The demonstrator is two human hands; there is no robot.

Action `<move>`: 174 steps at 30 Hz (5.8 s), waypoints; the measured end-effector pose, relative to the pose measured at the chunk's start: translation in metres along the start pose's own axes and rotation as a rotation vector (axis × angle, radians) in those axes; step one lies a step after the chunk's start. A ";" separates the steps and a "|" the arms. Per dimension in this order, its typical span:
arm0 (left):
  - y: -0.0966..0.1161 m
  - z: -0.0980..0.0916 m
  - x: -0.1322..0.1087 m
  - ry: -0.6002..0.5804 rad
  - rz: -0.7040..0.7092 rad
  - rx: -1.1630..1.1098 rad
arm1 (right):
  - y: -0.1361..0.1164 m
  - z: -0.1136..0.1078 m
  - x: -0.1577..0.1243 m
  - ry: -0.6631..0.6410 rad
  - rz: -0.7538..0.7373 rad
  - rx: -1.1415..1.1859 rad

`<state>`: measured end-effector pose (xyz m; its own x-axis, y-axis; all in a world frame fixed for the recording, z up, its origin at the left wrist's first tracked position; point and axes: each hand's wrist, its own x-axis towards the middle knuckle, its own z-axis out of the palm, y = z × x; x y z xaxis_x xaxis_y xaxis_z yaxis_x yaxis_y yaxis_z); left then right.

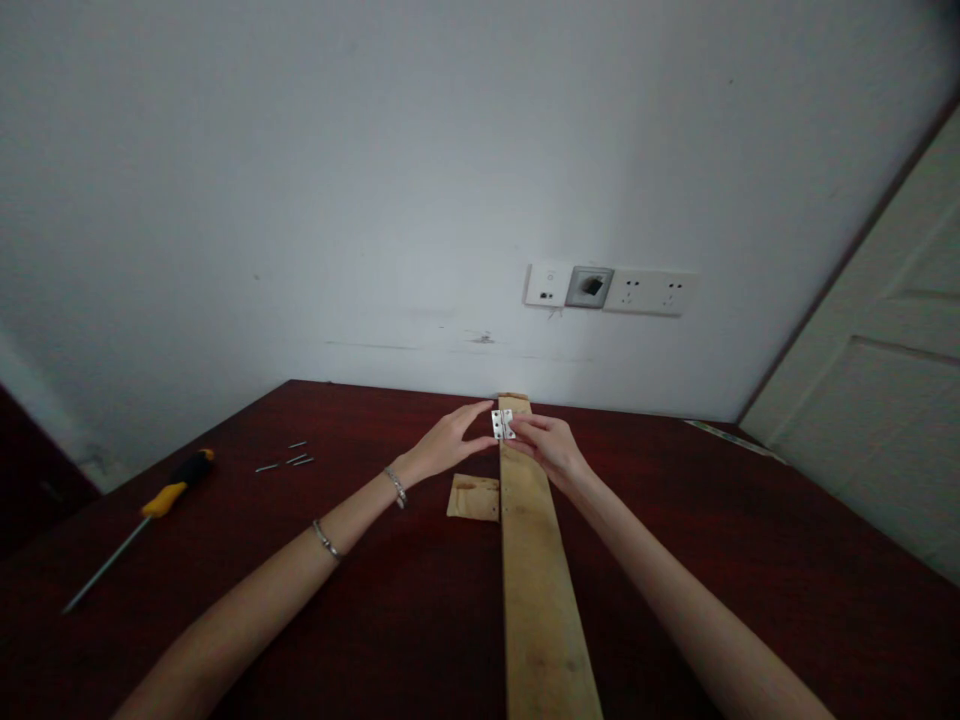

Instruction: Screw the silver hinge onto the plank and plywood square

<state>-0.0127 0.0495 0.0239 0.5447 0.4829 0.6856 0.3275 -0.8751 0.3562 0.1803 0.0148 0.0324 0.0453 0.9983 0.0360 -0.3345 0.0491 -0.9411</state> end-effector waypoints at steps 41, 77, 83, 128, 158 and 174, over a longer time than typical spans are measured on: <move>0.035 0.014 0.015 0.118 -0.803 -1.609 | -0.031 0.004 -0.014 0.064 -0.397 -0.304; 0.025 0.022 0.008 0.228 -0.572 -0.852 | -0.017 0.006 -0.016 -0.106 -0.256 -0.624; 0.023 -0.002 0.006 0.004 -0.309 -0.600 | -0.020 0.003 -0.013 -0.112 -0.277 -0.585; 0.016 -0.014 0.008 -0.140 -0.187 -0.302 | -0.013 -0.014 -0.011 -0.312 -0.507 -1.168; 0.031 0.007 -0.011 -0.661 -0.086 0.310 | 0.038 -0.051 -0.044 -0.459 -0.608 -1.194; 0.028 0.014 -0.028 -0.597 -0.120 0.189 | 0.058 -0.058 -0.045 -0.377 -0.647 -1.053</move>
<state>-0.0082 0.0120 0.0063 0.8143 0.5588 0.1569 0.5138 -0.8198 0.2528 0.2131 -0.0288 -0.0432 -0.4050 0.7575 0.5121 0.5544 0.6488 -0.5212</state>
